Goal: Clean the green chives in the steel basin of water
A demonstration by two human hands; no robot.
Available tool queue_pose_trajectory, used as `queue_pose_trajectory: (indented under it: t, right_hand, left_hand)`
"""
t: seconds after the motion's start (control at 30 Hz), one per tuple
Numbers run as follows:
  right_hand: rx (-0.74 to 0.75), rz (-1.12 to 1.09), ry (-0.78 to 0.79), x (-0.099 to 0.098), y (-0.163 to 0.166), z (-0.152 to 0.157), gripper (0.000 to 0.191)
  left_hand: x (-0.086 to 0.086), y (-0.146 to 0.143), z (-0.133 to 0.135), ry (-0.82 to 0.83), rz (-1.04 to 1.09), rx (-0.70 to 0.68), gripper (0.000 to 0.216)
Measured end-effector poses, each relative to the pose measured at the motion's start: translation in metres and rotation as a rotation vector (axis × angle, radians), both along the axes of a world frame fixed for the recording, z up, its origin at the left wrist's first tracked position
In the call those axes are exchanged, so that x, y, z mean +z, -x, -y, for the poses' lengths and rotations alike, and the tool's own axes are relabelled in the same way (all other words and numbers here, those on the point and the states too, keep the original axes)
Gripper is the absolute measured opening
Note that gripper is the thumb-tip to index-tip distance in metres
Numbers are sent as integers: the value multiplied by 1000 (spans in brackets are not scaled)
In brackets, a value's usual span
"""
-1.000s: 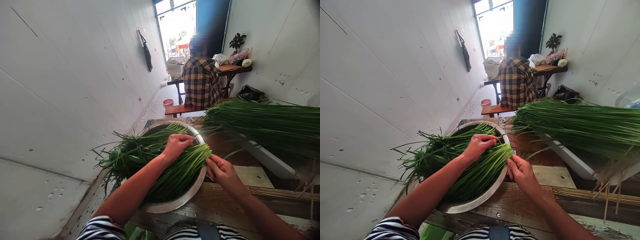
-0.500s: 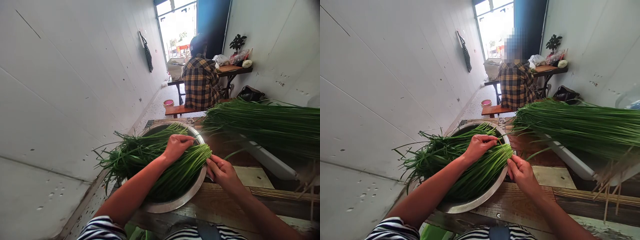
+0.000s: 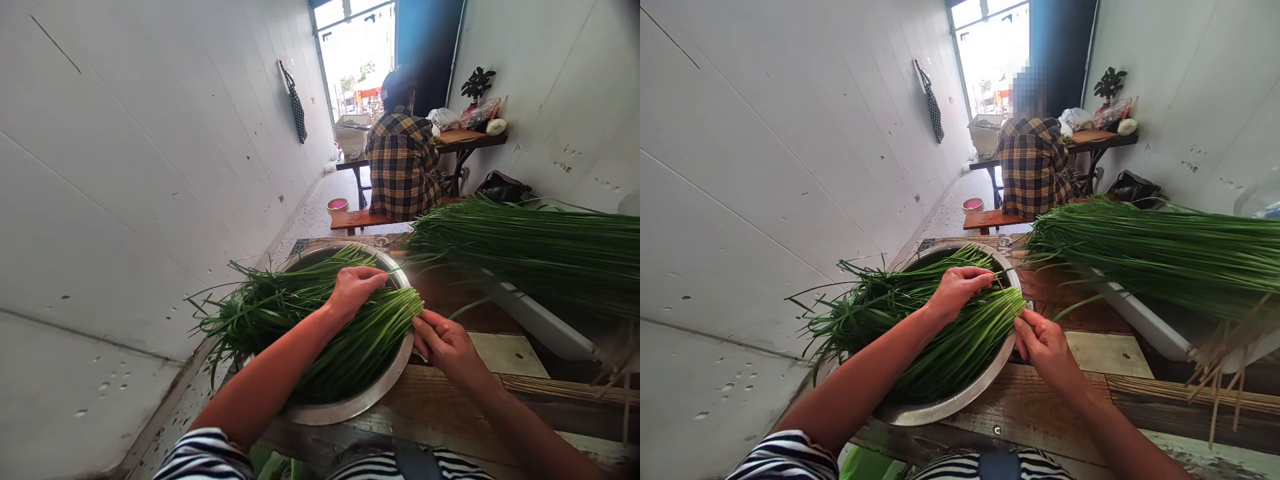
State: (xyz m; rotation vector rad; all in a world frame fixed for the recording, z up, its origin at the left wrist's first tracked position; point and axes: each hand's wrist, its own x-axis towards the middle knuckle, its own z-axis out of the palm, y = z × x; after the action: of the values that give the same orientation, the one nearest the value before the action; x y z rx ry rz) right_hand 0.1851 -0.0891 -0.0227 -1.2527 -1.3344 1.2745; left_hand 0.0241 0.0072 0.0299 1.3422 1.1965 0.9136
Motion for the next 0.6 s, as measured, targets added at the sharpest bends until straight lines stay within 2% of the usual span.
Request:
queue_pose_trajectory:
  t: [0.6]
  right_hand:
    - [-1, -10, -5, -1, -1, 1, 40]
  left_hand:
    - [0, -1, 1, 75, 60, 4, 24]
